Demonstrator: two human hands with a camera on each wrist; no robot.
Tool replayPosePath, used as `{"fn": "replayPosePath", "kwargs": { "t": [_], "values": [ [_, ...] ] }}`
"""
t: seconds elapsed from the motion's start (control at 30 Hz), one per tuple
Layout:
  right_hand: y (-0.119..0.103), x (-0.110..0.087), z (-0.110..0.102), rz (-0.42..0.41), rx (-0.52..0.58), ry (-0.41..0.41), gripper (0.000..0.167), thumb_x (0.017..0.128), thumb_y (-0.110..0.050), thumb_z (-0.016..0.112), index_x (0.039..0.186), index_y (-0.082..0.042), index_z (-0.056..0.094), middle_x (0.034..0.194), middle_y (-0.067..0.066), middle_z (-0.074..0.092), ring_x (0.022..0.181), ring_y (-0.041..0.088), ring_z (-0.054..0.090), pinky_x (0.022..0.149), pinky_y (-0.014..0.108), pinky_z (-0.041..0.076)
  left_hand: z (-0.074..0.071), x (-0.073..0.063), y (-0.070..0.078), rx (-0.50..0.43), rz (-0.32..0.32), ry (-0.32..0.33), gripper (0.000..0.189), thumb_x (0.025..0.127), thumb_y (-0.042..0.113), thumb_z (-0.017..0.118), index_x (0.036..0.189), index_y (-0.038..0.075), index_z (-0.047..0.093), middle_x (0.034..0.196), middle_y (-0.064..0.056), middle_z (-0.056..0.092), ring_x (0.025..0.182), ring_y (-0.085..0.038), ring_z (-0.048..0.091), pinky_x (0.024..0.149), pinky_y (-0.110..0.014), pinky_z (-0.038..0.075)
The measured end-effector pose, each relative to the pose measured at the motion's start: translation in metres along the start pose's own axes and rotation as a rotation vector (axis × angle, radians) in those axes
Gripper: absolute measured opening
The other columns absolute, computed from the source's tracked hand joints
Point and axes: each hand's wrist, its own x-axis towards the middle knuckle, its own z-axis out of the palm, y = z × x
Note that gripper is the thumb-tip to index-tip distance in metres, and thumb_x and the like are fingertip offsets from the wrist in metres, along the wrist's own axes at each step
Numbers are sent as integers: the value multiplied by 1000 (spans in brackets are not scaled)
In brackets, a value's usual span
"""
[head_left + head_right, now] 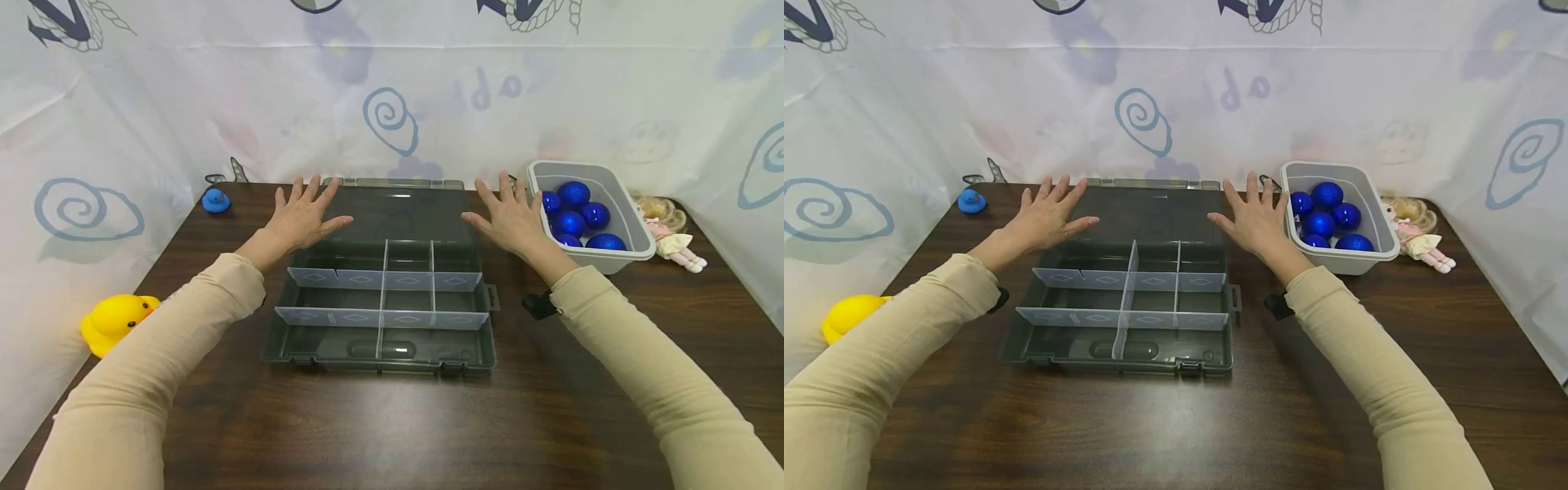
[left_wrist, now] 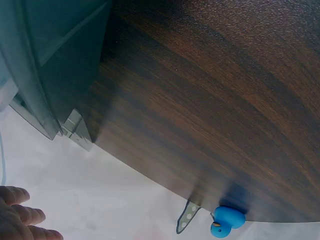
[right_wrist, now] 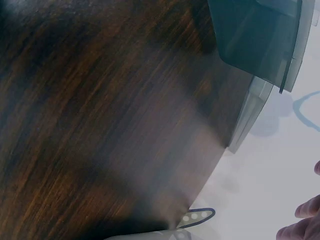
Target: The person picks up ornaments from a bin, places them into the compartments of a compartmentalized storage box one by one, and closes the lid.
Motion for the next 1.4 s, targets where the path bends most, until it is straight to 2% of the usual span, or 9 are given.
{"fn": "replayPosePath", "kwargs": {
  "t": [0.23,0.33,0.5,0.6,0.7,0.83,1.03,1.2,1.4],
  "values": [
    [4,-2,-1,-12,13,11,71,96,-54,39,152,-18,14,155,26,-1,141,48,-5,108,68,-6,-2,-1,-1,-28,-17,-18,81,94,62,32,153,17,-2,157,-21,-5,141,-46,-8,109,-66,-3],
    [9,-4,-3,-39,74,55,70,97,-51,41,151,-14,18,155,26,6,142,44,1,109,67,-2,-5,-9,-4,-122,-1,-23,82,94,63,31,152,16,-3,156,-21,-8,141,-45,-11,110,-66,-2],
    [31,-5,-13,-104,304,297,53,97,-28,52,140,1,40,144,27,37,135,42,32,110,58,23,-12,-39,-15,-410,44,-55,81,95,58,36,152,16,-4,157,-19,-4,142,-45,-2,111,-63,7],
    [55,-4,-23,-40,460,412,43,97,-20,52,133,4,48,134,25,49,126,39,45,106,50,35,-12,-59,-22,-522,10,-96,82,94,59,40,152,21,-4,158,-17,2,140,-47,14,109,-63,18],
    [82,-2,-28,71,563,434,41,98,-21,50,130,5,51,127,22,56,110,17,57,98,32,44,-6,-74,-30,-595,-24,-134,85,92,58,46,152,25,-4,157,-19,6,138,-48,19,105,-64,26],
    [108,1,-29,142,563,354,41,97,-19,52,126,8,53,119,27,57,88,0,51,85,19,43,5,-84,-40,-713,-1,-179,90,91,47,58,152,19,-1,157,-18,5,141,-44,15,105,-61,29],
    [122,11,-24,97,406,109,44,95,-13,53,131,11,45,125,37,48,111,47,50,98,54,39,20,-87,-54,-859,72,-239,90,90,28,64,152,9,2,158,-15,2,142,-41,14,107,-57,30],
    [123,18,-23,29,233,-15,47,91,-9,55,133,9,42,124,41,45,113,54,45,101,59,32,25,-83,-62,-890,120,-273,87,91,19,64,151,3,3,157,-18,3,141,-42,17,106,-52,33],
    [128,28,-19,1,137,-99,52,89,-7,55,136,7,38,131,42,37,119,59,35,103,65,26,25,-79,-66,-882,129,-275,82,91,9,62,150,1,7,157,-18,3,138,-42,24,104,-48,37]
  ]
}}
